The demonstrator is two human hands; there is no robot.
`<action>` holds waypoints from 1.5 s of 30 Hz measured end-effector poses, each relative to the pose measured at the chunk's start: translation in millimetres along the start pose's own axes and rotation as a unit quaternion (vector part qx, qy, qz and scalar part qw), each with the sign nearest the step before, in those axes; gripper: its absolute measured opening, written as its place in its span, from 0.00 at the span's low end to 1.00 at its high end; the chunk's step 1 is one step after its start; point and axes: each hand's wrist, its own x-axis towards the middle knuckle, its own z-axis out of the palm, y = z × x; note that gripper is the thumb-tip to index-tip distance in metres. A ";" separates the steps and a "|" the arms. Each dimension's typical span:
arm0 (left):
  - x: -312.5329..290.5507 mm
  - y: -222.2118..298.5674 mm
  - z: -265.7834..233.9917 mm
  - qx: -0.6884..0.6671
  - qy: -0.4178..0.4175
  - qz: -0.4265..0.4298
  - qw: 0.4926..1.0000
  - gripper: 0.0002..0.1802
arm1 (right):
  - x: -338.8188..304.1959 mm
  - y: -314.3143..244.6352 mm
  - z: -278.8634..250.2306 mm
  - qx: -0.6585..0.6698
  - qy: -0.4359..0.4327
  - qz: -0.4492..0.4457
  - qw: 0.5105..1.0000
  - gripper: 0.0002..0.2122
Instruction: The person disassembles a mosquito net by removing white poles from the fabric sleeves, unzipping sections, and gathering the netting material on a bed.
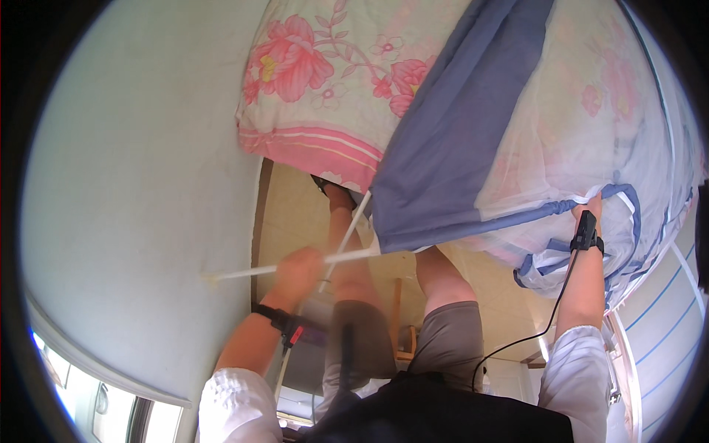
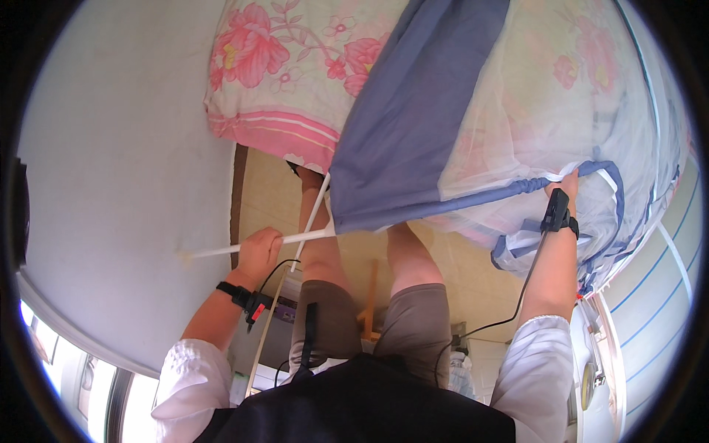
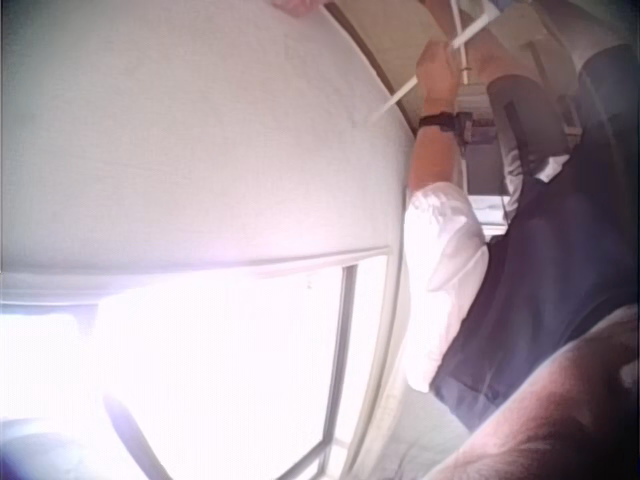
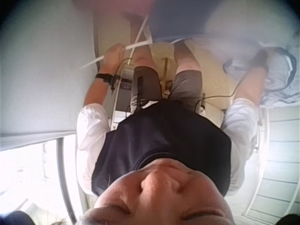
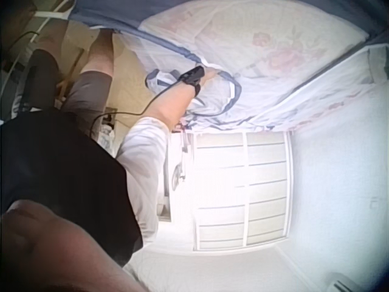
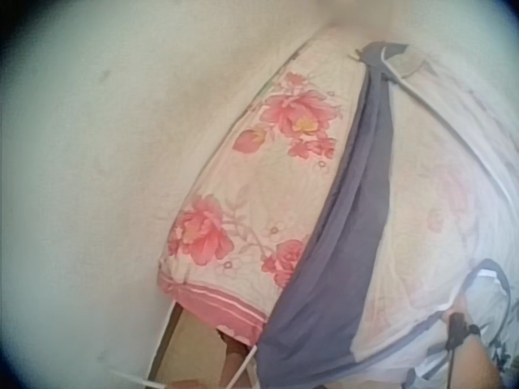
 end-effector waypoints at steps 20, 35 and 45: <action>30.5 4.5 -34.1 -0.057 0.174 -0.247 0.952 0.16 | 54.3 1.2 -19.5 0.017 -0.005 0.006 1.000 0.15; 305.3 83.1 -78.3 -0.040 0.205 0.129 0.969 0.17 | 0.5 3.8 -6.4 0.084 -0.115 0.001 0.990 0.18; 132.2 113.6 -12.8 -0.014 -0.013 -0.024 1.000 0.08 | -16.4 -3.0 -3.9 0.090 -0.084 0.051 0.991 0.16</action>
